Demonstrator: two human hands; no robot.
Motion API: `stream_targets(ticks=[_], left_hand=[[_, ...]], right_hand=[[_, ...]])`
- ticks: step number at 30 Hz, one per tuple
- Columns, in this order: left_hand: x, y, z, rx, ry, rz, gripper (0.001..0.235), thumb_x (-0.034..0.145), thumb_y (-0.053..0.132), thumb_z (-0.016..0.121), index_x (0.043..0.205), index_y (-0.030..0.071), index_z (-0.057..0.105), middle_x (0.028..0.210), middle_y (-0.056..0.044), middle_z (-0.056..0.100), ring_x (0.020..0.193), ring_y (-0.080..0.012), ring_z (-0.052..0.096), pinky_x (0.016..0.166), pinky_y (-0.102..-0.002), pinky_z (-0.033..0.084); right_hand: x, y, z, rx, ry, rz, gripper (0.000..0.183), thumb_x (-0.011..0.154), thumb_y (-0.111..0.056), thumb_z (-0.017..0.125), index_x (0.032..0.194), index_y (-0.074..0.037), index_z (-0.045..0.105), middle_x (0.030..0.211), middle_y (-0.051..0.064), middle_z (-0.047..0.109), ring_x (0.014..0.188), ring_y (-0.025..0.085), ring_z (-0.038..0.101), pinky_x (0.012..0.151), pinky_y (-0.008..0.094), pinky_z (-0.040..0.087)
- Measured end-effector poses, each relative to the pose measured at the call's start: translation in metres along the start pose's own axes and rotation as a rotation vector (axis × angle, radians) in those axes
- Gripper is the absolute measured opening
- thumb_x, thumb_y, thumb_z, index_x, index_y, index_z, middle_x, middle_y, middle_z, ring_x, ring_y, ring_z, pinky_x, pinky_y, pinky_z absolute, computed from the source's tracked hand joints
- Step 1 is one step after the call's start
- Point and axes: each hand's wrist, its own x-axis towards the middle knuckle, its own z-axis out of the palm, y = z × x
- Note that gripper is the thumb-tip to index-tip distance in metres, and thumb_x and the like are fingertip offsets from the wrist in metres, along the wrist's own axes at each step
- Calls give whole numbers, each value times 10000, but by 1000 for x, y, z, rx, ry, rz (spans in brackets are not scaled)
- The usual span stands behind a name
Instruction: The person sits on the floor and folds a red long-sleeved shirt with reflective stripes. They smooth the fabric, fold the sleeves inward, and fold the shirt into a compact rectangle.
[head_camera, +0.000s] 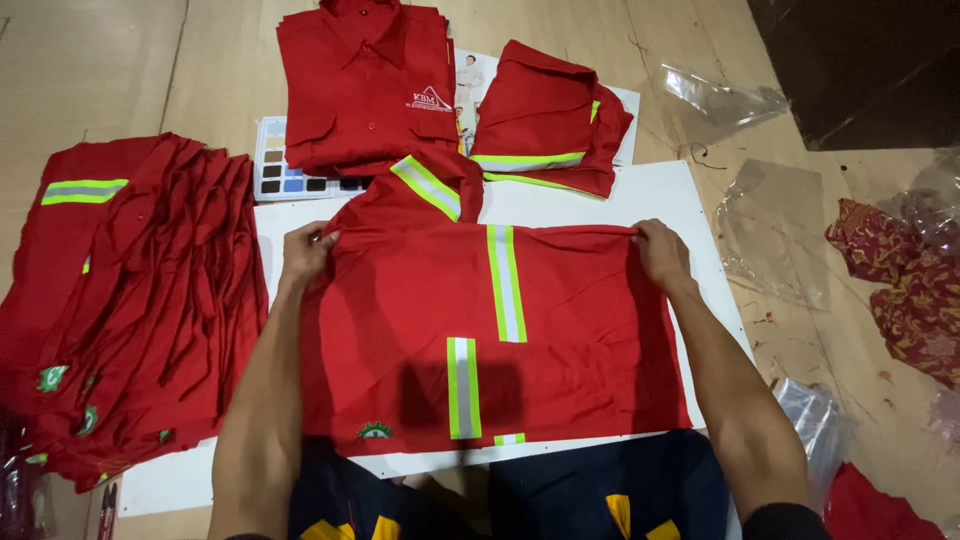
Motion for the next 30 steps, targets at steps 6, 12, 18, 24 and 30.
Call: stream_targets(ticks=[6, 12, 18, 24, 30], left_hand=[[-30, 30, -21, -178, -85, -75, 213, 929, 36, 744, 1134, 92, 729, 1149, -171, 706, 1041, -291, 676, 903, -426, 526], [-95, 36, -55, -79, -66, 91, 277, 837, 2, 770, 1108, 58, 764, 1141, -187, 728, 1134, -346, 667, 1002, -466, 499], [-189, 15, -62, -91, -5, 93, 241, 829, 20, 807, 1066, 14, 762, 1128, -224, 733, 1101, -308, 658, 963, -446, 494], [-222, 3, -53, 25, -40, -75, 325, 796, 140, 878, 1079, 13, 782, 1151, -207, 747, 1077, -371, 698, 887, -475, 542], [-187, 15, -33, 164, 44, -216, 514, 803, 471, 892, 1155, 120, 762, 999, -125, 772, 966, -284, 732, 787, -411, 569]], right_hand=[[-16, 27, -7, 3, 194, 33, 131, 1019, -59, 604, 1076, -107, 711, 1107, 95, 601, 1061, 345, 683, 897, 456, 579], [-69, 53, 0, 278, 311, -61, 220, 976, 65, 614, 1097, -51, 758, 1110, 148, 603, 1053, 402, 679, 942, 443, 573], [-147, 59, 13, 256, 291, -122, 338, 953, 60, 619, 1232, -80, 747, 1222, 216, 633, 1082, 489, 655, 943, 556, 567], [-164, 74, 40, 149, 68, 78, 529, 984, 1, 509, 1462, -206, 596, 1565, 110, 390, 1432, 402, 447, 1189, 517, 431], [-151, 70, 75, 225, 427, 328, 338, 1006, -203, 575, 1320, -93, 632, 1026, 137, 625, 1056, 394, 630, 945, 519, 463]])
